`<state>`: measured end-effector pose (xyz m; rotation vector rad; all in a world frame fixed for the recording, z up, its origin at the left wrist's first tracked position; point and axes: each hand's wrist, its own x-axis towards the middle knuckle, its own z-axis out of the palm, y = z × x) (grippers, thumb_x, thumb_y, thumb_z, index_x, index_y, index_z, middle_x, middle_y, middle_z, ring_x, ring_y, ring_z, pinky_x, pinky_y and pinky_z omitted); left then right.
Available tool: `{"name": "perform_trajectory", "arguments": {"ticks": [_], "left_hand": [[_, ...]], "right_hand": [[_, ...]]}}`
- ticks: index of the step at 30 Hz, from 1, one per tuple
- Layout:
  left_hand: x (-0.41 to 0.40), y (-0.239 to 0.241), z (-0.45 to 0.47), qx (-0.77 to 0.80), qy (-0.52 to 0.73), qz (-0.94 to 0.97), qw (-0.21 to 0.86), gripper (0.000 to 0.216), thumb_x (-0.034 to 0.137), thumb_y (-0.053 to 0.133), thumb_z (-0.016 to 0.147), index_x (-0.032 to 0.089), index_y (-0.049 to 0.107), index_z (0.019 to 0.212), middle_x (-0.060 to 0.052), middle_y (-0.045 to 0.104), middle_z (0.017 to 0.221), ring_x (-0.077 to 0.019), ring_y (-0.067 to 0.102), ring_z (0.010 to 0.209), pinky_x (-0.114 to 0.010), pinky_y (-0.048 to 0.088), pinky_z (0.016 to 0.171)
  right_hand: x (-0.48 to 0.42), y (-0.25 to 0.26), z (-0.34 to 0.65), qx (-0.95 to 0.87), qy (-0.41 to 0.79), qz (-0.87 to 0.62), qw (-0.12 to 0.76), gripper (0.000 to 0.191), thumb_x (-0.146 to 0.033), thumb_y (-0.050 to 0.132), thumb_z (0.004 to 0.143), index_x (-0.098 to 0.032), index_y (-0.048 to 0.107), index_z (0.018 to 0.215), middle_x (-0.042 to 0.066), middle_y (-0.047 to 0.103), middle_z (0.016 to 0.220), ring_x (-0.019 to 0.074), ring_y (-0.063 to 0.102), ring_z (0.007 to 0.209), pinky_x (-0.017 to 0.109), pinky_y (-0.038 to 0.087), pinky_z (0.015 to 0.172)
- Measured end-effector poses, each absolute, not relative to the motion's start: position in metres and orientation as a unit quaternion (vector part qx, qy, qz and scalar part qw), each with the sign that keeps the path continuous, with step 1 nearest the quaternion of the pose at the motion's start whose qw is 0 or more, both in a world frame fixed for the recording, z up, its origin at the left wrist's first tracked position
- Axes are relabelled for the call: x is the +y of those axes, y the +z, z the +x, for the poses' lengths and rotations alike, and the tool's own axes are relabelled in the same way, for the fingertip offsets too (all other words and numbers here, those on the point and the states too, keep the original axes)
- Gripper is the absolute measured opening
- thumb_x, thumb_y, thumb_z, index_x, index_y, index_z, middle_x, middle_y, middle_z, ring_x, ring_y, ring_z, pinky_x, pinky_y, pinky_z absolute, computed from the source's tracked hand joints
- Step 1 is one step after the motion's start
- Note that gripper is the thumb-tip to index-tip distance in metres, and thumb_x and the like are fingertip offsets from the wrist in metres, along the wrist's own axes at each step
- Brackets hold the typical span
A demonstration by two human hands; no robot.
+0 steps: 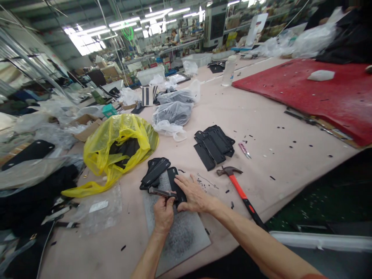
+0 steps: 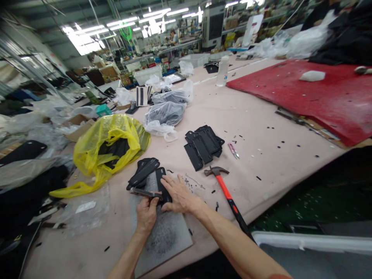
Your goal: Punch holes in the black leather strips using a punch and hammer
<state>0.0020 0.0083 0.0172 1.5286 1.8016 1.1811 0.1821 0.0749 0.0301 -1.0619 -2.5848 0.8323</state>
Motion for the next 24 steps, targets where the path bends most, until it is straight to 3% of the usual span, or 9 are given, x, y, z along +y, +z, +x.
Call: {"name": "perform_trajectory", "arguments": {"ticks": [9,14,24], "left_hand": [[0.008,0.017,0.005,0.622,0.43,0.6,0.263,0.023,0.026,0.053,0.088,0.018,0.072,0.099,-0.006,0.077,0.099,-0.0223,0.072,0.096,-0.037,0.059,0.088],[0.01,0.012,0.005,0.611,0.416,0.619,0.266,0.024,0.023,0.054,0.087,0.02,0.073,0.101,-0.006,0.077,0.102,-0.0234,0.07,0.102,-0.042,0.055,0.097],[0.01,0.009,0.002,0.619,0.387,0.635,0.251,0.025,0.027,0.055,0.089,0.021,0.073,0.105,-0.005,0.076,0.107,-0.0239,0.069,0.107,-0.044,0.054,0.099]], "right_hand": [[0.048,0.014,0.195,-0.844,0.296,-0.432,0.114,0.073,-0.052,0.056,0.087,-0.019,0.036,0.15,0.013,0.023,0.16,0.0356,0.012,0.148,0.063,0.008,0.116],[0.049,0.013,0.191,-0.834,0.301,-0.445,0.124,0.076,-0.054,0.058,0.085,-0.021,0.037,0.15,0.012,0.025,0.16,0.0367,0.015,0.147,0.063,0.008,0.116],[0.05,0.009,0.193,-0.823,0.315,-0.451,0.142,0.08,-0.053,0.064,0.081,-0.024,0.035,0.15,0.012,0.034,0.156,0.0356,0.019,0.146,0.061,0.007,0.116]]}}
